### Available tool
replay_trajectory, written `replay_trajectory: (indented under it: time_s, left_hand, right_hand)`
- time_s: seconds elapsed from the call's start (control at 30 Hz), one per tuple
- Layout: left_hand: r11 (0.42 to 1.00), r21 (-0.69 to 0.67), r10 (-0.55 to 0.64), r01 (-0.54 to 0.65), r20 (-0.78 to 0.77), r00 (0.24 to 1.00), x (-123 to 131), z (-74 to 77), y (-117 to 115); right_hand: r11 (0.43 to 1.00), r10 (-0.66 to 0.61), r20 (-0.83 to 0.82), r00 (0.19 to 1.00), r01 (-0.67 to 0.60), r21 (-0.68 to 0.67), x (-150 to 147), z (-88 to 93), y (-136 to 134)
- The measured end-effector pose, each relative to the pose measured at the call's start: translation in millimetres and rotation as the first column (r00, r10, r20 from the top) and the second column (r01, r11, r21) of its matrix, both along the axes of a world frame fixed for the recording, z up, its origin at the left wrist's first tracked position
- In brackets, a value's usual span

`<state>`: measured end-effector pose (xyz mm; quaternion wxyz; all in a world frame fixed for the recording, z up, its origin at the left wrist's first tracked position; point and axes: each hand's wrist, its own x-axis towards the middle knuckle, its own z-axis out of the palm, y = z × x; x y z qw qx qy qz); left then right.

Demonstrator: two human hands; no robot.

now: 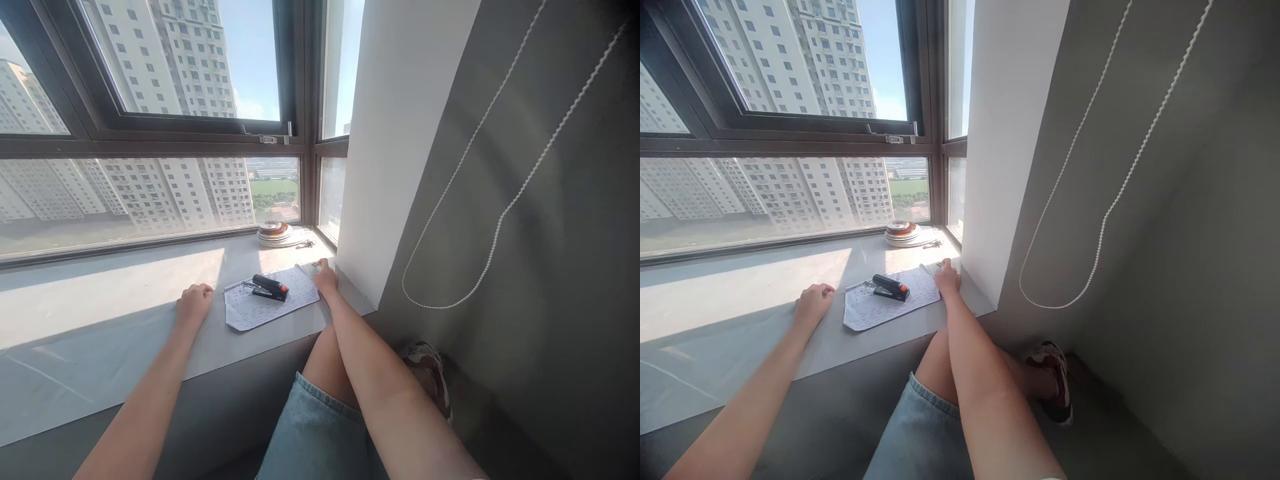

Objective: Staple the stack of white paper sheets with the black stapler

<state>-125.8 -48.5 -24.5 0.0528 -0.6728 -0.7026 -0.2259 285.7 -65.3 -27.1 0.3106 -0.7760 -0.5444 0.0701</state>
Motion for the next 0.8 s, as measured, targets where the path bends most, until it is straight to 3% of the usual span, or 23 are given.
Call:
replay_trajectory:
  time_s: [0.1, 0.17, 0.43, 0.57, 0.67, 0.8]
  left_hand:
    - [1.0, 0.026, 0.009, -0.01, 0.02, 1.0, -0.6, 0.3, 0.1]
    - [0.999, 0.035, 0.013, -0.016, 0.066, 0.998, -0.5, 0.0, 0.4]
    - [0.985, 0.158, -0.11, 0.068, 0.271, 0.956, 0.6, 2.4, 1.6]
    - [0.968, 0.236, -0.159, 0.088, 0.303, 0.94, 4.3, 8.3, -2.3]
    - [0.959, 0.252, -0.227, 0.13, 0.41, 0.884, 13.1, 12.9, -11.5]
    - [0.926, 0.201, -0.378, 0.321, 0.539, 0.753, 26.7, 16.4, -24.8]
  right_hand:
    - [1.0, -0.019, -0.072, 0.997, 0.02, 0.012, -0.1, -0.4, 0.6]
    - [0.999, 0.034, -0.088, 0.996, -0.034, -0.003, -0.9, -0.3, 2.1]
    - [0.956, 0.287, 0.12, 0.95, -0.276, -0.103, -1.9, 3.4, 19.5]
    - [0.968, 0.252, 0.171, 0.952, -0.251, -0.028, -2.2, 5.9, 22.6]
    - [0.982, 0.189, 0.198, 0.962, -0.188, -0.027, -2.6, 4.5, 25.3]
    - [0.966, 0.258, 0.172, 0.951, -0.25, -0.071, -2.0, 0.7, 28.3]
